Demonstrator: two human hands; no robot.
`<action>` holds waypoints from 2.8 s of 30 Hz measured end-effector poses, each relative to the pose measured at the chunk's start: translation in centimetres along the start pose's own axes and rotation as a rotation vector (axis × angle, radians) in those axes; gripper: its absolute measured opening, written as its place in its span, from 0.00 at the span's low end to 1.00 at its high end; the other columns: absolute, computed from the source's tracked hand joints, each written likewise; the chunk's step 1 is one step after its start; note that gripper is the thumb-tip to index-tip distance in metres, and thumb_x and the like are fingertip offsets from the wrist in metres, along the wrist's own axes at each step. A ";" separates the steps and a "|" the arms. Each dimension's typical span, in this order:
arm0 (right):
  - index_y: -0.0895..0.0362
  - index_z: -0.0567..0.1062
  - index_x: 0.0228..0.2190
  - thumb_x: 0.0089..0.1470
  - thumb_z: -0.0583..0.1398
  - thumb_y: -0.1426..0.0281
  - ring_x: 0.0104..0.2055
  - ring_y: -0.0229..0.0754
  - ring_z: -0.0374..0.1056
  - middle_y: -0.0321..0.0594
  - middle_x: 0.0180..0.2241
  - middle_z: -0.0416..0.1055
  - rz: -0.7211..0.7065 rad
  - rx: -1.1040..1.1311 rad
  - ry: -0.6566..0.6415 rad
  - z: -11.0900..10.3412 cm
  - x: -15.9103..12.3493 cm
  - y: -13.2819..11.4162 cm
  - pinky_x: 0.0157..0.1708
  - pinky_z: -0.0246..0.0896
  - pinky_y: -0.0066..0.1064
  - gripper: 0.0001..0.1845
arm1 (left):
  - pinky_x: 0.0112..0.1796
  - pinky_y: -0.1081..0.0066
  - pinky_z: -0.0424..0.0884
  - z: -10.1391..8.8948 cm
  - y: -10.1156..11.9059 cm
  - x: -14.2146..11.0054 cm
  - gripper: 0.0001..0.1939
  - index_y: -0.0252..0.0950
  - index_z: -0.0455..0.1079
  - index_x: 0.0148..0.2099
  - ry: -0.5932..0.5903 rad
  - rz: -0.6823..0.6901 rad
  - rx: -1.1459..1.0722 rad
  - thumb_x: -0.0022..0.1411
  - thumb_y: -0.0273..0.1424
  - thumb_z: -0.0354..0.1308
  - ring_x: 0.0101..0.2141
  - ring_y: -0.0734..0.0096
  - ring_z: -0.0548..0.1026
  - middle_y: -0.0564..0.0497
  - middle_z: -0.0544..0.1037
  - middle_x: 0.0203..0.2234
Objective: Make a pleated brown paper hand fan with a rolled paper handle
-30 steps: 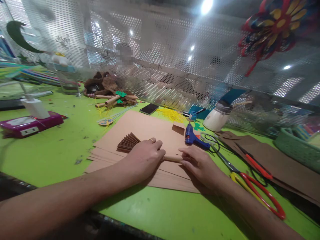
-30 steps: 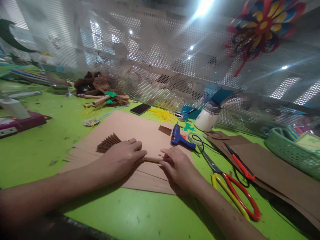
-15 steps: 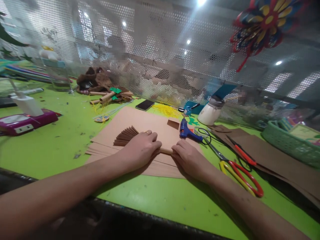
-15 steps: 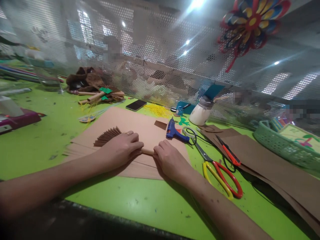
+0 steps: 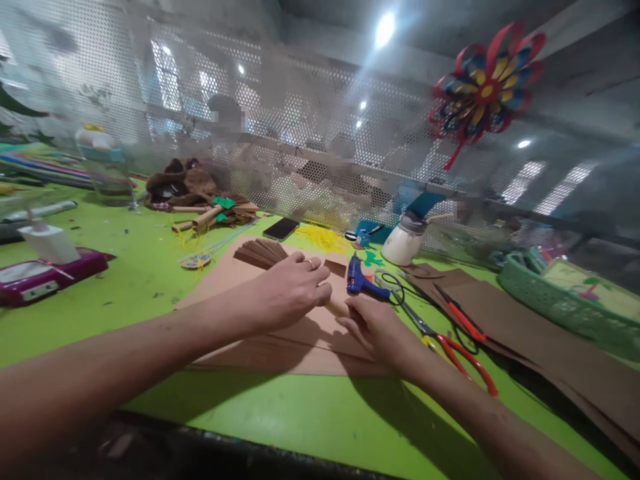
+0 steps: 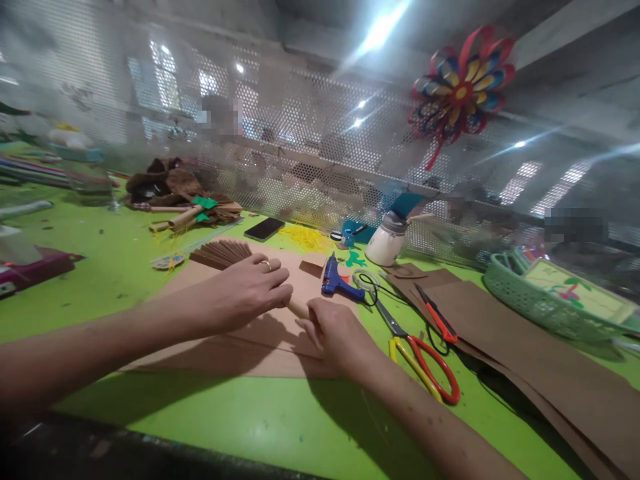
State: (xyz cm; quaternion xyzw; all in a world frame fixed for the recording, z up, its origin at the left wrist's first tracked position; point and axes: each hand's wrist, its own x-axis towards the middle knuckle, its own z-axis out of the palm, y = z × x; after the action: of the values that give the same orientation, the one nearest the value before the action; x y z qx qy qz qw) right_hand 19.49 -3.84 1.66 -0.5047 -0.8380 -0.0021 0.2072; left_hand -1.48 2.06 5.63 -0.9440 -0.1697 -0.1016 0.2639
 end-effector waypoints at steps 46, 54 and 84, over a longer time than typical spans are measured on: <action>0.69 0.61 0.59 0.55 0.61 0.78 0.37 0.52 0.72 0.57 0.40 0.77 -0.294 -0.129 0.692 2.9 -0.4 -2.3 0.29 0.71 0.39 0.32 | 0.48 0.67 0.68 0.7 4.5 0.4 0.10 0.34 0.77 0.42 0.487 -0.836 -2.268 0.60 0.34 0.62 0.40 0.65 0.77 0.46 0.81 0.37; 0.63 0.67 0.51 0.56 0.58 0.80 0.42 0.48 0.67 0.51 0.41 0.71 -0.209 0.241 0.698 2.2 -0.9 -2.4 0.38 0.69 0.40 0.20 | 0.47 0.67 0.69 1.1 4.0 0.5 0.10 0.32 0.77 0.38 0.448 -0.896 -2.249 0.60 0.34 0.62 0.40 0.63 0.77 0.44 0.81 0.36; 0.62 0.71 0.40 0.57 0.56 0.82 0.29 0.40 0.63 0.40 0.28 0.66 -0.162 0.362 0.625 3.7 -0.6 -3.0 0.25 0.61 0.33 0.10 | 0.38 0.69 0.72 2.7 4.4 1.1 0.12 0.30 0.76 0.32 0.546 -1.096 -2.306 0.47 0.32 0.71 0.29 0.69 0.76 0.46 0.79 0.26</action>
State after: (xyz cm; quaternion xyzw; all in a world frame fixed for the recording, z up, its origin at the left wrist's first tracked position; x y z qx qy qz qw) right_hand 15.89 -5.00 -1.28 -0.3670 -0.7582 -0.0242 0.5383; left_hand 1.46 0.26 1.67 -0.3831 -0.2870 -0.4687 -0.7424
